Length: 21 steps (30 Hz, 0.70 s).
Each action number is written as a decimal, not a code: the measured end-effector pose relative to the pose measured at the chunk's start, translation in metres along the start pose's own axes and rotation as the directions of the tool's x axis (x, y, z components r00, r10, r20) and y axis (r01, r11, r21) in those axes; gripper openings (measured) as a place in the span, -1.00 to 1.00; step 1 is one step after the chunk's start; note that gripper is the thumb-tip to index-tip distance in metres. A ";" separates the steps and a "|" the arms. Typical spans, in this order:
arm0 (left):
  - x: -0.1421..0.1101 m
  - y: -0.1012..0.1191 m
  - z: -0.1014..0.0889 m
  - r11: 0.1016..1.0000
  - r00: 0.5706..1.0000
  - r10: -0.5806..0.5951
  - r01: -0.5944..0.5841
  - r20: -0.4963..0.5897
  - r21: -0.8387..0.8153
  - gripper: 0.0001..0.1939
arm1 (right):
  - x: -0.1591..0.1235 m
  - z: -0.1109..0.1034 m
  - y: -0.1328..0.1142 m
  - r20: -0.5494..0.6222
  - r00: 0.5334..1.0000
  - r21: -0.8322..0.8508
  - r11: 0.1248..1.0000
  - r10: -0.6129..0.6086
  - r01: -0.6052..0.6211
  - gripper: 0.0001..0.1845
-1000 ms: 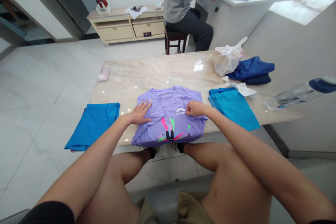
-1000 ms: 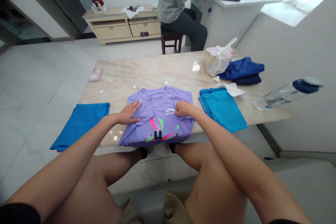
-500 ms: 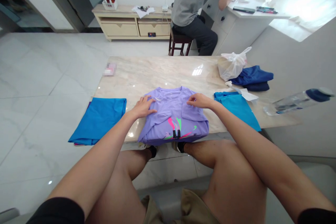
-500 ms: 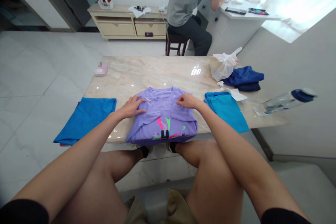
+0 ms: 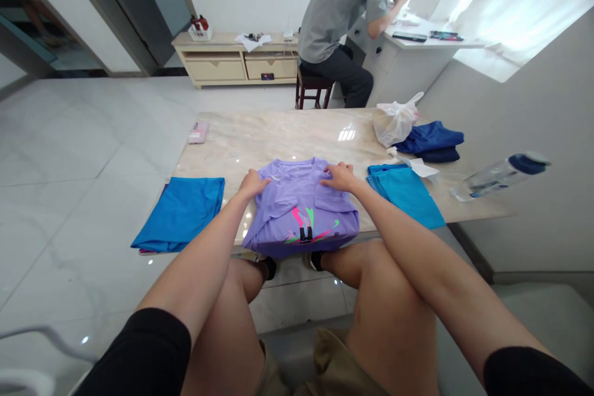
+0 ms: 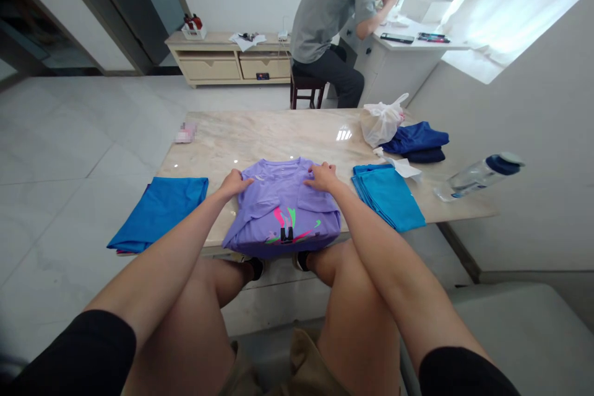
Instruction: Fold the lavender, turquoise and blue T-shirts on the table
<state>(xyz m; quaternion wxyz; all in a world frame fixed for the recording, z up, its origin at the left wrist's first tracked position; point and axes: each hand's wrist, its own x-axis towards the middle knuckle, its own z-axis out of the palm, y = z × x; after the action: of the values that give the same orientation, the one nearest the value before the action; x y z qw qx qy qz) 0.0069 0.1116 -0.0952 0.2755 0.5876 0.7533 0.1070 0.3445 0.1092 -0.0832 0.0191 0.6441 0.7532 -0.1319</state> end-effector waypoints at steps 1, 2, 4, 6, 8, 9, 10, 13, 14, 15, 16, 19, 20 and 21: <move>-0.001 0.004 0.000 0.999 1.000 -0.009 0.008 0.012 0.048 -0.42 | 0.002 0.000 -0.003 0.043 0.999 -0.002 1.000 -0.008 0.008 -0.49; -0.003 0.007 0.000 0.996 1.000 -0.022 0.020 0.021 0.088 -0.38 | 0.004 -0.001 -0.005 0.071 0.997 0.013 1.000 -0.019 0.018 -0.56; -0.003 0.011 0.000 0.991 0.999 -0.047 0.044 0.023 0.127 -0.32 | 0.007 0.000 -0.005 0.064 0.995 0.111 0.992 -0.071 0.064 -0.69; -0.002 0.010 0.000 0.989 0.998 -0.054 0.051 0.015 0.139 -0.26 | 0.008 0.001 -0.001 -0.013 0.990 0.241 0.960 -0.143 0.142 -0.64; 0.002 0.007 0.001 0.990 0.999 -0.032 0.032 0.003 0.136 -0.24 | 0.008 0.003 0.006 -0.106 0.982 0.294 0.938 -0.157 0.181 -0.51; 0.004 0.004 0.001 0.992 1.000 -0.022 0.021 0.002 0.127 -0.24 | 0.008 0.004 0.010 -0.139 0.981 0.276 0.946 -0.138 0.172 -0.46; 0.007 0.002 0.002 0.994 1.000 -0.014 0.013 0.005 0.110 -0.26 | 0.007 0.006 0.015 -0.162 0.981 0.234 0.962 -0.107 0.144 -0.43; 0.010 -0.007 0.000 1.000 1.000 -0.018 0.018 0.019 0.013 -0.36 | 0.002 0.011 0.031 -0.169 0.984 0.114 0.993 0.061 -0.042 -0.33; 0.010 -0.010 -0.003 1.000 1.000 -0.023 0.023 0.014 -0.018 -0.41 | -0.001 0.013 0.035 -0.150 0.978 0.109 0.986 0.142 -0.126 -0.27; 0.008 -0.014 -0.007 0.999 1.000 -0.023 0.023 0.004 -0.042 -0.46 | -0.004 0.014 0.039 -0.123 0.967 0.122 0.971 0.222 -0.208 -0.22; 0.004 -0.017 -0.012 0.998 1.000 -0.020 0.019 -0.012 -0.059 -0.51 | -0.008 0.015 0.043 -0.094 0.953 0.149 0.951 0.287 -0.272 -0.18; -0.013 -0.032 -0.031 0.995 0.998 -0.016 0.010 -0.060 -0.099 -0.58 | -0.017 0.016 0.047 -0.019 0.940 0.281 0.904 0.341 -0.322 -0.18; -0.020 -0.037 -0.037 0.993 0.998 -0.018 0.010 -0.067 -0.119 -0.59 | -0.019 0.015 0.046 0.005 0.946 0.338 0.889 0.325 -0.308 -0.20; -0.028 -0.043 -0.042 0.990 0.997 -0.023 0.013 -0.068 -0.141 -0.60 | -0.021 0.015 0.043 0.036 0.953 0.393 0.872 0.302 -0.291 -0.22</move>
<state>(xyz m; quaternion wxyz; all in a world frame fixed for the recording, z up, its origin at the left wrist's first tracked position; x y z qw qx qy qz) -0.0468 0.0799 -0.0731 0.2909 0.5560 0.7581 0.1775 0.3882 0.0917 -0.1009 -0.1007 0.7443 0.6037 -0.2673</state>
